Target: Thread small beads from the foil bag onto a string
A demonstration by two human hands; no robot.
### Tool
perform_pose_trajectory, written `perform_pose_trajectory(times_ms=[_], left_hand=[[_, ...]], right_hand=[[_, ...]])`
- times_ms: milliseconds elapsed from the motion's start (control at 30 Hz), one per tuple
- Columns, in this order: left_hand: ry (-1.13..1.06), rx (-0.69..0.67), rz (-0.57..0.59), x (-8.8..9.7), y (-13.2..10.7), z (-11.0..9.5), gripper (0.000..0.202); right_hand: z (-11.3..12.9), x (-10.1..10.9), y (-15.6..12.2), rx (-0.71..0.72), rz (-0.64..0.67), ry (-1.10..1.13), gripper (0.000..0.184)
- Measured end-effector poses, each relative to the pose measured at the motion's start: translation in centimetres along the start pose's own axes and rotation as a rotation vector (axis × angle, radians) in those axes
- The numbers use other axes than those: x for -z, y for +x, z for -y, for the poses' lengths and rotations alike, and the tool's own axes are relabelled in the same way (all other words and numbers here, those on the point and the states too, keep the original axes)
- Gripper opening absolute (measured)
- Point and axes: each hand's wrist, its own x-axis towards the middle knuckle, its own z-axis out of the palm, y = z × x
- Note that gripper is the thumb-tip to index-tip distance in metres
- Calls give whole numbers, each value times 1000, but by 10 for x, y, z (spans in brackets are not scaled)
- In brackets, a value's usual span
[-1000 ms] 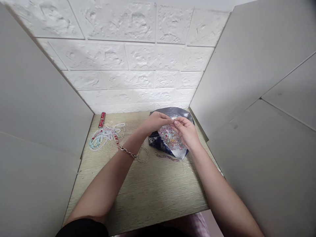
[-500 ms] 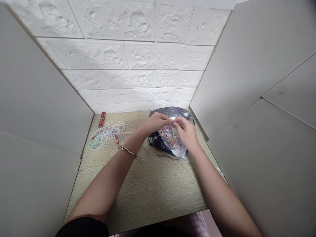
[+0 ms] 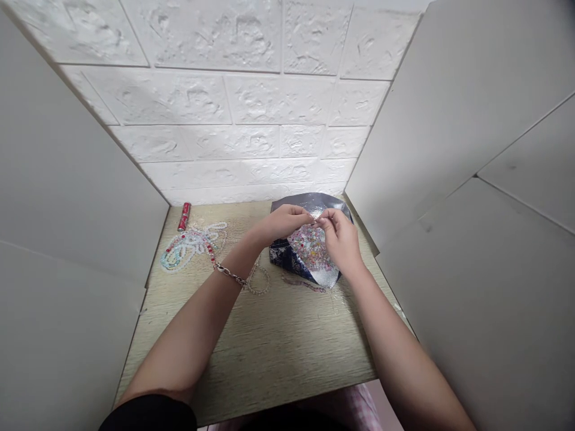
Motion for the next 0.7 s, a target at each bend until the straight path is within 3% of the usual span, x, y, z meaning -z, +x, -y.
perform_pose_trajectory(times_ms=[200,333,500,700], left_hand=[[-102,-1,-7,0,0,-1,18],[-107,-30,-26,0,1,0,22],[-44,-51,-96,1,2,2,26],[-17,-118,-112,3,4,4,20]], right_hand=[[-1,1,2,-240,-47,268,20],[-1,2,2,-246,-40,290,40],[-5,0,5,-275,15,494,25],[-1,0,6,-435,-59,782,21]])
